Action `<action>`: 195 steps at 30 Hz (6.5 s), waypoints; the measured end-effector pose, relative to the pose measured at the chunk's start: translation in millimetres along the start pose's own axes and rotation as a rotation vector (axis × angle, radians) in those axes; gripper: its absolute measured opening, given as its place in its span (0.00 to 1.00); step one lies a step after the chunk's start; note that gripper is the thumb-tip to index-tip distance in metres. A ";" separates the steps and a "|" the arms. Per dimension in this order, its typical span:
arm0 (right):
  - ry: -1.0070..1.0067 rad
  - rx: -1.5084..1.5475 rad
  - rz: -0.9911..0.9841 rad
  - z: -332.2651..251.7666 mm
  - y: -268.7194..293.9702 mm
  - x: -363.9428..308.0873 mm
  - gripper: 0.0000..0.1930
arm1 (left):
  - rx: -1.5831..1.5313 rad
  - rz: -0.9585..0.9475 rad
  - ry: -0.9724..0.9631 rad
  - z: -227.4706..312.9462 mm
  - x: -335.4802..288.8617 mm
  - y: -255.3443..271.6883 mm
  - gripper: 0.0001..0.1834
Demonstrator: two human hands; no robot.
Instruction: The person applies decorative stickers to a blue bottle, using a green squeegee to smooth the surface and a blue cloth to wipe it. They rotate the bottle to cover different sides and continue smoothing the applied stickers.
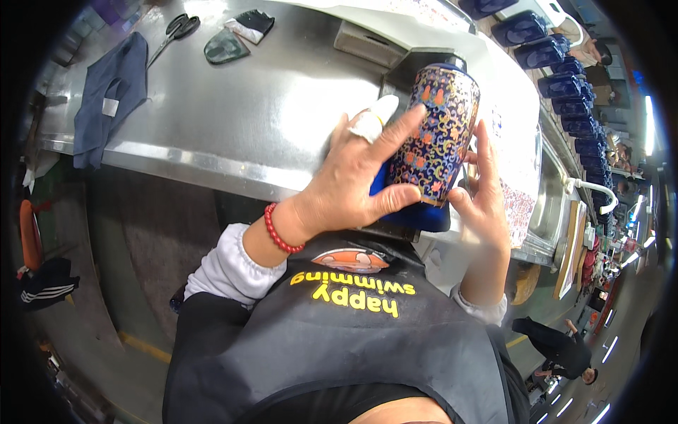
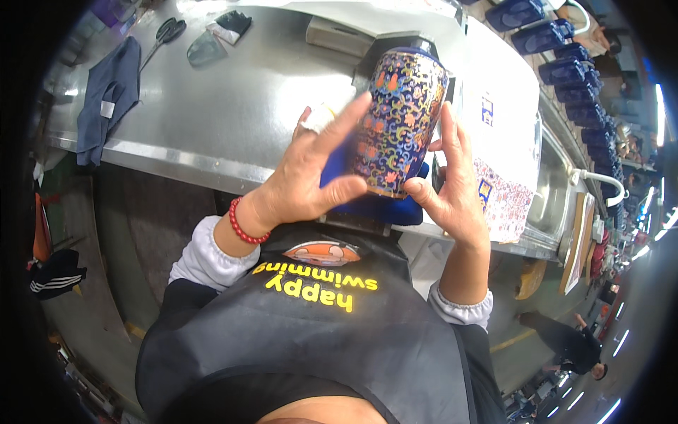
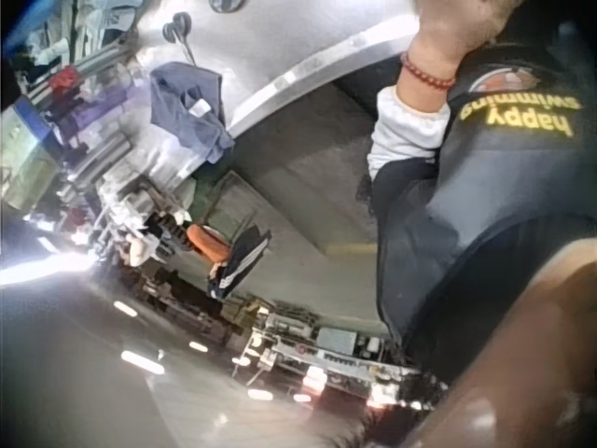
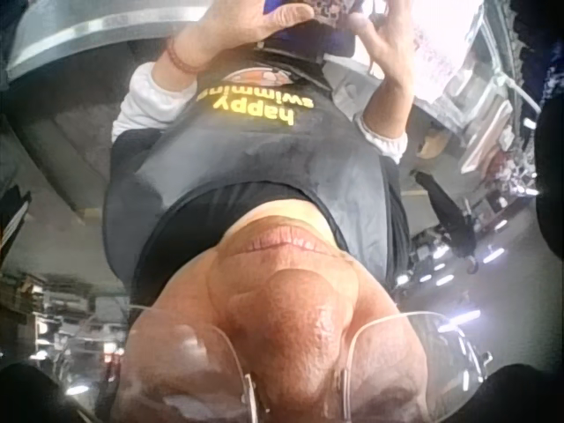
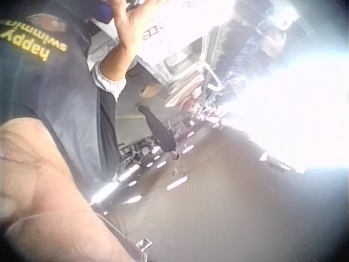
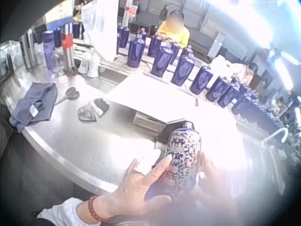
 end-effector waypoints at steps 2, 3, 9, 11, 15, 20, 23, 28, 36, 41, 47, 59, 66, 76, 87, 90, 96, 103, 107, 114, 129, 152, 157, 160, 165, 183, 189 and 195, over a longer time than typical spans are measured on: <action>-0.028 0.002 -0.006 1.3 0.0 -0.3 0.58 | 0.146 -0.014 -0.036 5.1 1.0 -0.7 0.45; -0.031 0.009 -0.008 2.1 -0.1 -0.2 0.58 | 0.177 -0.033 -0.027 6.0 1.8 -0.3 0.44; 0.007 -0.035 -0.002 8.0 5.4 4.4 0.55 | 0.219 -0.038 -0.008 17.4 9.6 2.9 0.42; 0.011 -0.039 0.015 10.4 8.2 7.4 0.53 | 0.257 -0.003 -0.035 22.1 15.8 1.2 0.40; 0.009 -0.065 0.004 16.3 8.9 14.1 0.51 | 0.371 -0.049 -0.026 23.3 27.8 -4.7 0.42; -0.023 0.004 -0.018 24.7 6.1 17.3 0.53 | 0.349 -0.076 0.023 17.4 31.5 -6.4 0.45; -0.043 0.033 -0.024 29.0 5.2 17.5 0.54 | 0.344 -0.081 0.012 14.8 31.6 -6.7 0.45; -0.047 0.056 -0.019 32.9 5.2 16.7 0.56 | 0.321 -0.083 0.010 13.7 31.3 -7.7 0.45; -0.132 0.188 -0.011 35.2 6.3 18.5 0.53 | 0.292 -0.028 -0.011 12.0 43.6 -1.1 0.44; -0.161 0.199 -0.061 37.2 5.7 20.8 0.55 | 0.375 -0.053 0.014 10.8 56.9 -1.9 0.46; -0.174 0.266 -0.080 44.3 3.8 24.0 0.61 | 0.366 -0.078 0.047 9.8 60.7 -2.6 0.49; -0.141 0.295 -0.076 45.3 3.5 25.7 0.63 | 0.360 -0.053 0.019 13.0 63.7 -3.7 0.51; -0.037 0.196 -0.016 37.0 11.8 32.1 0.63 | 0.327 -0.120 -0.011 11.0 75.6 4.1 0.55; 0.000 0.275 -0.082 44.6 9.2 36.4 0.64 | 0.341 -0.133 -0.068 11.4 78.8 0.7 0.58; 0.072 0.274 -0.079 44.5 12.1 33.6 0.60 | 0.305 -0.207 -0.038 2.7 77.2 -1.3 0.60; 0.049 0.302 -0.039 44.3 17.1 30.4 0.56 | 0.264 -0.225 -0.076 4.7 79.1 5.0 0.61; 0.119 0.168 -0.136 54.1 12.4 28.8 0.69 | 0.406 -0.428 -0.151 1.2 83.7 18.6 0.68; 0.239 0.147 -0.095 61.3 4.1 27.5 0.75 | 0.443 -0.481 -0.154 2.3 85.4 17.6 0.75; 0.247 0.132 -0.095 64.2 2.5 28.8 0.76 | 0.465 -0.492 -0.152 2.4 85.7 18.3 0.76; 0.252 0.105 -0.106 67.0 2.6 27.8 0.76 | 0.455 -0.500 -0.179 1.5 87.4 18.4 0.76; 0.241 0.191 -0.164 73.0 -0.4 29.8 0.76 | 0.491 -0.514 -0.183 7.1 87.0 20.4 0.74; -0.094 0.435 0.251 65.0 -23.0 -41.5 0.24 | 0.285 -0.231 -0.004 11.9 9.3 -6.0 0.62; -0.230 0.383 0.323 60.8 0.5 -39.2 0.28 | 0.310 -0.308 0.066 -0.2 1.6 -5.6 0.62; 0.015 0.186 0.464 50.8 14.4 -37.5 0.28 | 0.410 -0.348 0.049 -0.2 3.5 -4.2 0.65; 0.055 0.116 0.341 38.1 -0.9 -38.9 0.31 | 0.688 -0.225 -0.126 20.8 6.3 -3.7 0.67; 0.240 -0.138 0.399 19.0 -37.6 -61.6 0.33 | 0.702 -0.207 -0.368 38.6 5.2 -16.6 0.37; 0.305 -0.161 0.463 15.7 -35.7 -54.8 0.34 | 0.310 -0.092 -0.152 31.1 -0.2 -19.6 0.37; 0.335 -0.162 0.478 12.1 -37.2 -51.1 0.30 | 0.641 -0.133 -0.270 33.3 -9.3 -16.1 0.30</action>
Point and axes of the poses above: each hand's wrist, its own x-axis towards the middle knuckle, its own y-axis out of the back of the hand, z = x × y, the point moved 2 cm from there along x, towards the middle knuckle
